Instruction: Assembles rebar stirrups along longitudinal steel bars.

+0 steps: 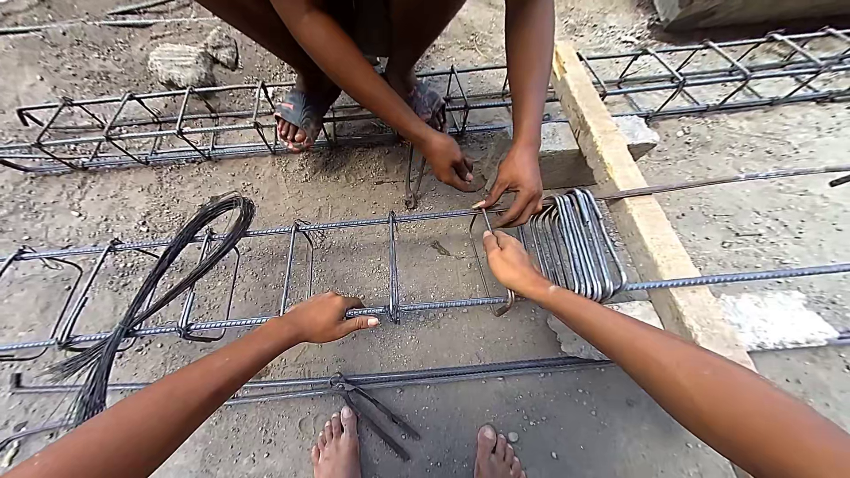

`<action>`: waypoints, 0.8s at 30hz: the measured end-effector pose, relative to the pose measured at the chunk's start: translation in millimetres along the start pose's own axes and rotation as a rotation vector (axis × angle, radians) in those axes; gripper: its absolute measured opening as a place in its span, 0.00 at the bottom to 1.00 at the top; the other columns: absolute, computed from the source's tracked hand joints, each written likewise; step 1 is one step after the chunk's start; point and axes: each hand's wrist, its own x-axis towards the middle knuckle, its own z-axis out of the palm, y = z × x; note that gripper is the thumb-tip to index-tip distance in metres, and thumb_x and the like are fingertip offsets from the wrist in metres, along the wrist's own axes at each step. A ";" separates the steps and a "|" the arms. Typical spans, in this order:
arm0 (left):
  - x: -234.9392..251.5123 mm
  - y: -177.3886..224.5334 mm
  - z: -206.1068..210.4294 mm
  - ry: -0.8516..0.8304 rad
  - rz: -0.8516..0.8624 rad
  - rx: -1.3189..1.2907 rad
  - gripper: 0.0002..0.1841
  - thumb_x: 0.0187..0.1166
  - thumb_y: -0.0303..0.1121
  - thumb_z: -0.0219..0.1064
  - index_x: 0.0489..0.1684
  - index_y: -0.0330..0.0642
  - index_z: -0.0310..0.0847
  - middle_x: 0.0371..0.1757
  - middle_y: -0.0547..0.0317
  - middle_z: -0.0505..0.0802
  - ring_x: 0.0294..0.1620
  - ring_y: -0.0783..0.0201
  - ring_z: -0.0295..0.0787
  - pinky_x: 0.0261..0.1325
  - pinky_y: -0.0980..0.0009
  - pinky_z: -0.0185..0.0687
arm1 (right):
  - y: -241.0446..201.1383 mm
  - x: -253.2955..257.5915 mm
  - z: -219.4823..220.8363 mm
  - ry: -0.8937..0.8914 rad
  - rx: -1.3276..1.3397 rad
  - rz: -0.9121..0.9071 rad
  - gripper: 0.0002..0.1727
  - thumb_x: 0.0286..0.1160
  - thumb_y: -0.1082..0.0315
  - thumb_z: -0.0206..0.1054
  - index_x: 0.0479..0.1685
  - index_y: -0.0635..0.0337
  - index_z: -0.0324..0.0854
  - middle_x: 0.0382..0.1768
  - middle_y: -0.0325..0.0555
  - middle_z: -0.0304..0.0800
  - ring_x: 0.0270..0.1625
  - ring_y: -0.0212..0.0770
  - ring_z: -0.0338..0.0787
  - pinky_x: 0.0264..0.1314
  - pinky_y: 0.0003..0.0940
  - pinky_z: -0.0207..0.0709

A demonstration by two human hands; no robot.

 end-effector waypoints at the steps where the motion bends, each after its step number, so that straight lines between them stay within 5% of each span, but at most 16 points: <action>1: 0.5 -0.3 -1.2 -0.001 0.001 0.001 0.39 0.85 0.69 0.47 0.57 0.39 0.84 0.38 0.43 0.90 0.43 0.44 0.90 0.51 0.40 0.80 | -1.5 0.8 -0.4 -0.003 -0.010 0.005 0.30 0.98 0.53 0.36 0.48 0.69 0.78 0.40 0.65 0.82 0.47 0.64 0.86 0.50 0.64 0.75; 13: -1.7 -0.7 -2.5 0.009 0.000 0.026 0.38 0.86 0.68 0.47 0.55 0.38 0.84 0.36 0.43 0.89 0.42 0.44 0.89 0.50 0.41 0.80 | 5.9 7.7 3.1 -0.019 0.089 -0.012 0.33 0.97 0.51 0.35 0.56 0.71 0.80 0.45 0.68 0.84 0.50 0.64 0.86 0.54 0.65 0.74; 20: -1.1 -0.7 -1.6 0.009 -0.017 0.036 0.39 0.85 0.69 0.46 0.56 0.39 0.84 0.36 0.42 0.89 0.42 0.42 0.89 0.49 0.38 0.80 | 3.6 8.9 1.7 -0.042 0.073 -0.004 0.32 0.98 0.53 0.35 0.43 0.69 0.79 0.34 0.61 0.79 0.39 0.57 0.82 0.44 0.57 0.73; 24: -1.3 0.9 -2.9 0.003 -0.019 0.042 0.38 0.85 0.69 0.47 0.55 0.39 0.84 0.36 0.43 0.89 0.42 0.43 0.89 0.49 0.39 0.80 | 2.6 8.2 0.8 -0.050 0.065 0.003 0.33 0.98 0.52 0.34 0.45 0.70 0.80 0.36 0.62 0.80 0.41 0.58 0.83 0.46 0.57 0.74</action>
